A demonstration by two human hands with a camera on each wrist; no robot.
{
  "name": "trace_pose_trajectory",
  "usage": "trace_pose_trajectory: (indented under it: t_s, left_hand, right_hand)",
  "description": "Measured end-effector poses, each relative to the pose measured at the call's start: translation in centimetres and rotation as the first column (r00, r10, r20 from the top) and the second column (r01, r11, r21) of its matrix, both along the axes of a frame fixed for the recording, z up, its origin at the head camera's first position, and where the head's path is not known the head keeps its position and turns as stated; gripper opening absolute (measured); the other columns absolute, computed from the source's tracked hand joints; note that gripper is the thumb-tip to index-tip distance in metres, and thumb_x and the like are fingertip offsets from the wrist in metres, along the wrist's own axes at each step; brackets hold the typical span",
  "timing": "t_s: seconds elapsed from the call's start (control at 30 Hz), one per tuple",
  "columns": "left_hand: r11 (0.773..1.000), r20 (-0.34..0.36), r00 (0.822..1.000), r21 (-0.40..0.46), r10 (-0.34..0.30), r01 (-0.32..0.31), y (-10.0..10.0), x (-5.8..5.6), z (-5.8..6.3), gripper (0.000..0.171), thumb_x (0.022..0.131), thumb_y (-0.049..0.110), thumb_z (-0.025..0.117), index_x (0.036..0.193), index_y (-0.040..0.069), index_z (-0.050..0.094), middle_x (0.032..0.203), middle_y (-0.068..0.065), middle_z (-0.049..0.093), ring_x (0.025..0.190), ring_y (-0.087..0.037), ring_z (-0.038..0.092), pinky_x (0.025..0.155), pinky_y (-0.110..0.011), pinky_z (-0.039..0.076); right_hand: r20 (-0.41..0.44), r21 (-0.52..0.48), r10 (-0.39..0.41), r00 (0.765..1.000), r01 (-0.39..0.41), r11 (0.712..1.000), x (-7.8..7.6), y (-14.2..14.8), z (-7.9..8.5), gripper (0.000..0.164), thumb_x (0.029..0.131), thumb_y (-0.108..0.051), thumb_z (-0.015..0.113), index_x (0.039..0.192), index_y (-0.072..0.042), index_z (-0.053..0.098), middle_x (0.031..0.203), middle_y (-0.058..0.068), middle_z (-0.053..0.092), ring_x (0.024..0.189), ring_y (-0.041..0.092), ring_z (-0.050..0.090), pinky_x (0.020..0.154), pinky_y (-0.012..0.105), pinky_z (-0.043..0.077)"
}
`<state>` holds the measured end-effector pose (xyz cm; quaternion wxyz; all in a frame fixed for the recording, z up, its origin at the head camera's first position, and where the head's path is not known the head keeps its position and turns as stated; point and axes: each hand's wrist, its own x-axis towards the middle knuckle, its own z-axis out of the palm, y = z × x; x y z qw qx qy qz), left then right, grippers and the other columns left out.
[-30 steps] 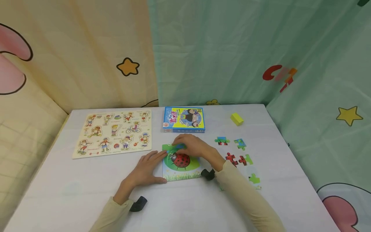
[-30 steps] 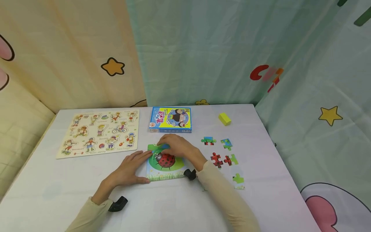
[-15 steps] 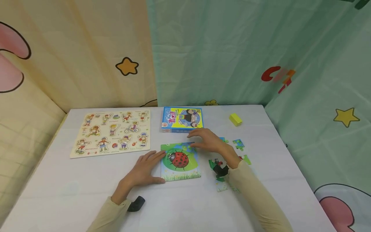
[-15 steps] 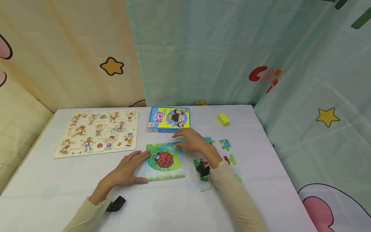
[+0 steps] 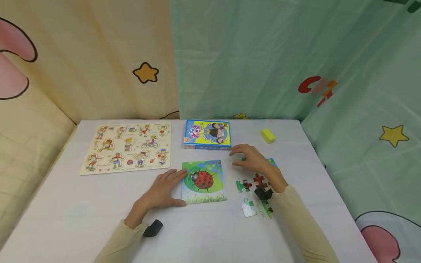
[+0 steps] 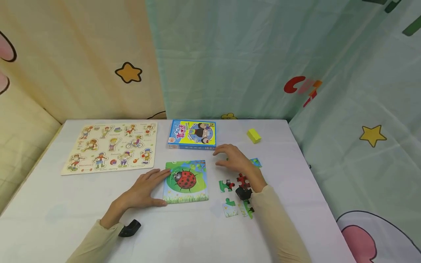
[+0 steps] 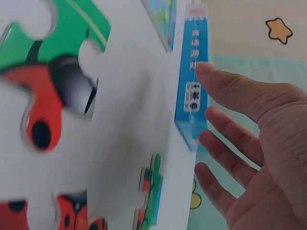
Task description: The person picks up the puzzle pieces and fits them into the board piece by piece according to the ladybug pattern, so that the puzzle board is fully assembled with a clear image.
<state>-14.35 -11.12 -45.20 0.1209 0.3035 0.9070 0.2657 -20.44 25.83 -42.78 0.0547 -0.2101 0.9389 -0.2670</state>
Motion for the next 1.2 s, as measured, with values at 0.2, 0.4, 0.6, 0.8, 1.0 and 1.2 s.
trace_pose_trajectory:
  t_s: [0.2, 0.4, 0.6, 0.8, 1.0, 1.2]
  left_hand:
    - [1.000, 0.000, 1.000, -0.018, 0.005, -0.005, 0.0, -0.2, -0.2, 0.096, 0.076, 0.041, 0.085, 0.154, 0.010, 0.039, 0.162, -0.008, 0.036, 0.148, -0.041, 0.025, 0.116, -0.059, 0.028]
    - [1.000, -0.007, 1.000, -0.015, -0.001, 0.001, -0.2, -0.5, -0.1, 0.096, 0.075, 0.041, 0.086, 0.153, 0.009, 0.040, 0.161, -0.008, 0.037, 0.147, -0.042, 0.027, 0.116, -0.060, 0.029]
    - [1.000, 0.028, 0.999, -0.009, 0.015, -0.014, -0.1, -0.5, -0.6, 0.098, 0.075, 0.041, 0.086, 0.155, 0.011, 0.038, 0.162, -0.006, 0.034, 0.150, -0.041, 0.023, 0.120, -0.060, 0.024]
    - [1.000, 0.036, 0.999, -0.006, 0.008, -0.008, 0.3, -0.3, -0.9, 0.099, 0.075, 0.043, 0.086, 0.155, 0.013, 0.038, 0.163, -0.005, 0.034, 0.150, -0.040, 0.023, 0.119, -0.060, 0.025]
    - [1.000, 0.015, 1.000, -0.011, 0.001, -0.001, 0.4, -0.2, -0.5, 0.097, 0.076, 0.042, 0.086, 0.155, 0.010, 0.038, 0.162, -0.007, 0.034, 0.149, -0.041, 0.024, 0.118, -0.059, 0.027]
    - [1.000, 0.009, 1.000, -0.016, 0.001, -0.001, -0.1, -0.2, -0.3, 0.097, 0.075, 0.042, 0.086, 0.154, 0.010, 0.039, 0.162, -0.008, 0.035, 0.148, -0.042, 0.025, 0.117, -0.060, 0.028]
  right_hand:
    - [0.018, 0.012, -0.035, 0.999, 0.035, 0.999, 0.0, 1.9, -0.1, 0.030, 0.089, -0.020, 0.077, 0.117, -0.009, 0.072, 0.138, 0.013, 0.061, 0.135, 0.036, 0.048, 0.116, 0.060, 0.034]
    - [0.027, 0.018, -0.062, 0.998, 0.062, 0.998, 0.3, 3.5, -0.4, 0.029, 0.089, -0.019, 0.077, 0.116, -0.009, 0.072, 0.137, 0.014, 0.061, 0.135, 0.035, 0.049, 0.116, 0.059, 0.035]
    - [0.044, 0.004, -0.075, 0.996, 0.075, 0.997, 0.8, 4.8, -0.5, 0.028, 0.088, -0.016, 0.077, 0.115, -0.007, 0.071, 0.135, 0.017, 0.062, 0.133, 0.038, 0.050, 0.114, 0.060, 0.036]
    - [0.068, 0.000, -0.087, 0.994, 0.087, 0.996, 1.0, 6.0, -0.7, 0.028, 0.088, -0.010, 0.076, 0.115, -0.006, 0.071, 0.136, 0.019, 0.060, 0.134, 0.041, 0.047, 0.114, 0.061, 0.035]
    - [0.085, -0.007, -0.075, 0.993, 0.076, 0.997, 0.9, 6.3, -0.9, 0.027, 0.088, -0.005, 0.073, 0.115, -0.005, 0.070, 0.137, 0.022, 0.058, 0.136, 0.044, 0.045, 0.115, 0.062, 0.033]
    - [0.086, -0.003, -0.080, 0.993, 0.080, 0.997, 0.6, 6.1, -1.2, 0.027, 0.089, -0.002, 0.072, 0.115, -0.006, 0.069, 0.135, 0.020, 0.060, 0.134, 0.041, 0.048, 0.116, 0.061, 0.034]
